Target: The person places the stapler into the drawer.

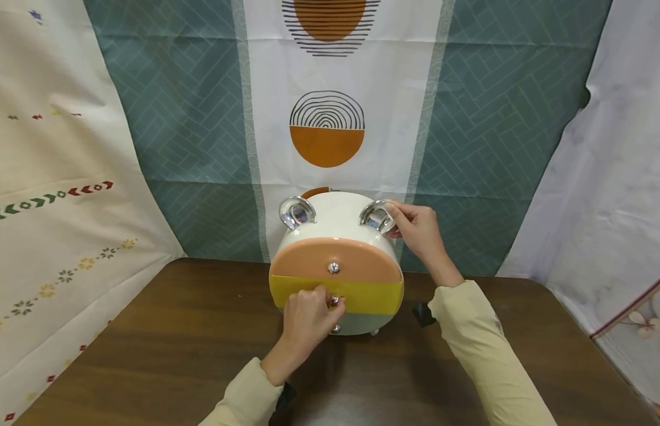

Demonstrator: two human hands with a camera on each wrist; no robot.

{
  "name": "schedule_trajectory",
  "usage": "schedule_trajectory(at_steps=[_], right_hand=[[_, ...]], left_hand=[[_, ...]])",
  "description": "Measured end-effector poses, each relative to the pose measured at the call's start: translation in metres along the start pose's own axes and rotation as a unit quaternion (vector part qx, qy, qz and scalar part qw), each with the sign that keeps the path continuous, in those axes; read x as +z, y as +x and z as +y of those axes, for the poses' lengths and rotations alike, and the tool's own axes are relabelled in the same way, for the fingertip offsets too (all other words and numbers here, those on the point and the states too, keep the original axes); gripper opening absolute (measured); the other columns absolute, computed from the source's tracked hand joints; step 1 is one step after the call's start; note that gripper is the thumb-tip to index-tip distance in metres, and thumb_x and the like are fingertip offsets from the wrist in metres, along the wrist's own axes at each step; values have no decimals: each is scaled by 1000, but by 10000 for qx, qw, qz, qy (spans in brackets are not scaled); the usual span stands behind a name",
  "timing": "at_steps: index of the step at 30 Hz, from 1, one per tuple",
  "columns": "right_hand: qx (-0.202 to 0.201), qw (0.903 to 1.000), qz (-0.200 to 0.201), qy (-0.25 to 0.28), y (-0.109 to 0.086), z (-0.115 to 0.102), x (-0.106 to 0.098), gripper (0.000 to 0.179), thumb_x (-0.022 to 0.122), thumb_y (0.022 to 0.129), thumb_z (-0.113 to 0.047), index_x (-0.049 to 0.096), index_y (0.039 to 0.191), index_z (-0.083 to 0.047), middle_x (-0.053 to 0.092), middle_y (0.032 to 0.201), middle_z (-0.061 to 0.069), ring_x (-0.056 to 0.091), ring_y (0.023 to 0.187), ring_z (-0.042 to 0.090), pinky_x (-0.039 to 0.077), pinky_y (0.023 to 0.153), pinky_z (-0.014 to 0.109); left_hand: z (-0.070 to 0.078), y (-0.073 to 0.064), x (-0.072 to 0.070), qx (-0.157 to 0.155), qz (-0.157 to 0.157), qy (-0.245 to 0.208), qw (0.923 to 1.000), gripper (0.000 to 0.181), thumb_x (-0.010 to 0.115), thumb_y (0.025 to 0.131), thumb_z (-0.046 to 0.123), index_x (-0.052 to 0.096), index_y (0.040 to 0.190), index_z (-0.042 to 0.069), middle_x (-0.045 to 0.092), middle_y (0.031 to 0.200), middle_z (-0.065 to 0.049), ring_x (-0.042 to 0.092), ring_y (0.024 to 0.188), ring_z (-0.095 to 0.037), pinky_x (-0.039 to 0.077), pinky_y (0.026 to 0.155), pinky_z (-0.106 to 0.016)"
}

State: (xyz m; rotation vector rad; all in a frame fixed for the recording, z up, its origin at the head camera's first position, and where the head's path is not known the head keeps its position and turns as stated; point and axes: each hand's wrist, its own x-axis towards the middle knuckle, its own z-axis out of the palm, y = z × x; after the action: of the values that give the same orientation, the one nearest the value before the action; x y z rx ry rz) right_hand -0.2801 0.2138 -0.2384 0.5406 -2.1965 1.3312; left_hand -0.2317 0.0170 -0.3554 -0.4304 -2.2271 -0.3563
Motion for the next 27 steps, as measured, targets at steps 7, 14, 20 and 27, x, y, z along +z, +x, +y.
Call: schedule_trajectory(at_steps=[7, 14, 20, 27], right_hand=[[-2, 10000, -12, -68, 1, 0, 1, 31, 52, 92, -10, 57, 114, 10, 61, 89, 33, 60, 54, 0, 50, 54, 19], [153, 9998, -61, -70, 8, 22, 0, 34, 52, 93, -18, 57, 120, 2, 66, 78, 15, 61, 56, 4, 51, 54, 20], [525, 9968, -440, -423, 0, 36, -8, 49, 46, 94, -33, 42, 135, -6, 63, 91, 24, 61, 66, 1, 52, 59, 21], [700, 9936, -881, -76, -16, 48, -19, 43, 47, 95, -28, 52, 126, 2, 65, 104, 18, 63, 77, 5, 53, 64, 29]], left_hand=[[0, 1, -1, -8, -191, 86, 9998, 48, 70, 72, 32, 33, 46, 15, 19, 43, 7, 23, 36, -8, 16, 35, -18], [-5, 2, -4, 237, -144, 217, 9994, 52, 72, 71, 43, 36, 48, 15, 24, 42, 7, 28, 34, -7, 19, 34, -16], [-14, 1, -6, 349, -72, -163, 9992, 53, 74, 67, 49, 37, 50, 15, 26, 43, 8, 28, 36, -5, 19, 36, -15], [-33, 2, -19, 402, -153, -1042, 9936, 28, 77, 70, 31, 60, 67, 9, 63, 61, 1, 57, 51, -11, 44, 47, -21]])
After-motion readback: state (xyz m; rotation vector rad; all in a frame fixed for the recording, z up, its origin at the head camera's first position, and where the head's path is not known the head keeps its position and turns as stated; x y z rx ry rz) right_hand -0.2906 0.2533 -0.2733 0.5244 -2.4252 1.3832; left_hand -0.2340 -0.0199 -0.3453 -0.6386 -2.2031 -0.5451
